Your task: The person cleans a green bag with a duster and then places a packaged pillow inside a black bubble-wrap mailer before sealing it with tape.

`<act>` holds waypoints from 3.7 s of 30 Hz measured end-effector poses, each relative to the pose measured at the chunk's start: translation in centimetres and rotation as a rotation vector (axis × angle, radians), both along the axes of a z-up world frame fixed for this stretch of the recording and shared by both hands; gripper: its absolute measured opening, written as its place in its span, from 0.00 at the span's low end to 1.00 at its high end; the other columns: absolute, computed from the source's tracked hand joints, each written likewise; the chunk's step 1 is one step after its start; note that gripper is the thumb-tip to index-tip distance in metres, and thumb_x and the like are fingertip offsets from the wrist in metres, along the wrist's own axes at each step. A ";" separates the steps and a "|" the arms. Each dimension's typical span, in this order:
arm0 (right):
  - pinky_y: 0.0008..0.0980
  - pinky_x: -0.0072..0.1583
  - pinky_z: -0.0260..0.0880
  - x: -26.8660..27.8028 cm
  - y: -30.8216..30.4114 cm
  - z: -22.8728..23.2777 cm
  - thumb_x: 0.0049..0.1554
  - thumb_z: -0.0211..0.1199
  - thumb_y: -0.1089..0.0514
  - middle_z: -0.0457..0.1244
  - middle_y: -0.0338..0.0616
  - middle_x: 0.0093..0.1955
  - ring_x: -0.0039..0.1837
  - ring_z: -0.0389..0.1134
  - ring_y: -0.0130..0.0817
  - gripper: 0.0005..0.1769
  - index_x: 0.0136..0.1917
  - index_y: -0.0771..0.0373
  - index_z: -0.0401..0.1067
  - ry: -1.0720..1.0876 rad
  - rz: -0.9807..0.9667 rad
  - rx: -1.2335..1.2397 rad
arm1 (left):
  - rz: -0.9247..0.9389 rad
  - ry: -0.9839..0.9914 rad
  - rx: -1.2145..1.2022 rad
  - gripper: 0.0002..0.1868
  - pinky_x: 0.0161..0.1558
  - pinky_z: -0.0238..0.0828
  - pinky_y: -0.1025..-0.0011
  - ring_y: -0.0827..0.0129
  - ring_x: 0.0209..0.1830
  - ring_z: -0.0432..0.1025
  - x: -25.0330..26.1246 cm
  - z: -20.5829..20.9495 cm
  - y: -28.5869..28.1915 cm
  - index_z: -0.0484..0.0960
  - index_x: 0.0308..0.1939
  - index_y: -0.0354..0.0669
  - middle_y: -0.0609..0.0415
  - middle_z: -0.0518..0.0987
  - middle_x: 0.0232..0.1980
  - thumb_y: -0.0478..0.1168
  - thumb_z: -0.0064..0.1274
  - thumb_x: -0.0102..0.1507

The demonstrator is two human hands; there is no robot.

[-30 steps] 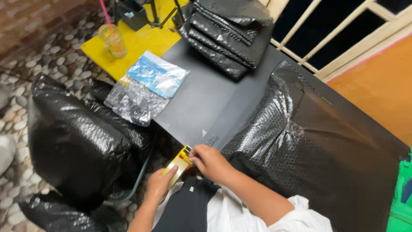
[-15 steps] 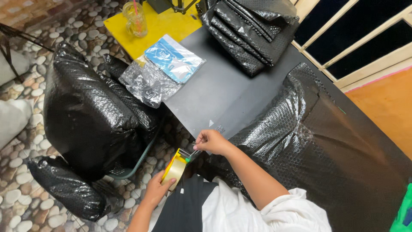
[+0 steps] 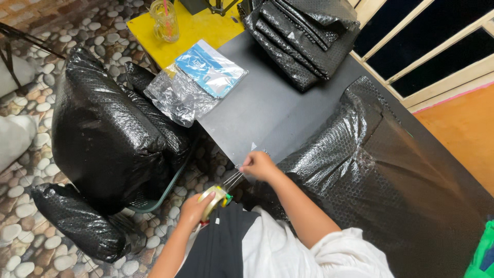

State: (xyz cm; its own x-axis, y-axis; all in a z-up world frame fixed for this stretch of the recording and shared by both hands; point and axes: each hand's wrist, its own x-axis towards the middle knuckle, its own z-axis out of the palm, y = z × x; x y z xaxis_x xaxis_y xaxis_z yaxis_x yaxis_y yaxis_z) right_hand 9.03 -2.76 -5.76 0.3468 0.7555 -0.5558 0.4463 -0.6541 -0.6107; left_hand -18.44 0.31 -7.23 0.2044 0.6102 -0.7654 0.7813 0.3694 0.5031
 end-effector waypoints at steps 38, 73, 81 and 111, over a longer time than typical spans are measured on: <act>0.27 0.44 0.64 -3.6 1.7 12.5 0.56 0.69 0.56 0.68 0.30 0.36 0.38 0.65 0.24 0.04 0.39 0.53 0.78 0.085 0.258 0.045 | -0.056 -0.523 -0.025 0.32 0.57 0.68 0.74 0.72 0.56 0.75 -5.7 -2.4 -2.2 0.82 0.64 0.48 0.59 0.83 0.58 0.47 0.64 0.55; 0.24 0.43 0.66 2.1 4.4 4.1 0.58 0.68 0.63 0.69 0.44 0.38 0.40 0.67 0.27 0.01 0.44 0.62 0.77 0.907 0.111 0.011 | -0.061 -0.955 0.445 0.21 0.41 0.72 0.71 0.69 0.38 0.78 -4.6 0.0 -0.3 0.91 0.33 0.41 0.54 0.86 0.39 0.57 0.65 0.54; 0.15 0.42 0.67 -0.6 2.1 -2.2 0.61 0.65 0.60 0.63 0.42 0.36 0.38 0.63 0.21 0.06 0.41 0.60 0.72 1.394 -0.131 -0.125 | 0.240 -1.026 0.434 0.22 0.40 0.66 0.71 0.69 0.35 0.72 -4.5 -1.9 -2.9 0.88 0.36 0.34 0.51 0.81 0.36 0.53 0.63 0.58; 0.36 0.50 0.72 -1.0 1.3 -9.3 0.46 0.68 0.62 0.71 0.30 0.37 0.46 0.72 0.33 0.05 0.33 0.50 0.78 -0.232 0.145 -0.103 | 0.393 -0.849 0.569 0.20 0.49 0.71 0.70 0.68 0.44 0.75 -9.7 -4.4 0.2 0.86 0.47 0.35 0.51 0.83 0.45 0.48 0.61 0.60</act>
State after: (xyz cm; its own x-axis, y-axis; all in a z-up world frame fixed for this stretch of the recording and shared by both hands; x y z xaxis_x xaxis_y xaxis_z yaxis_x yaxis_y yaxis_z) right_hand 8.04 -1.46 -15.05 0.3656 0.7503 -0.5509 0.6597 -0.6264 -0.4152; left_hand -28.14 0.55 -11.68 0.2456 0.9679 -0.0533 -0.0222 0.0606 0.9979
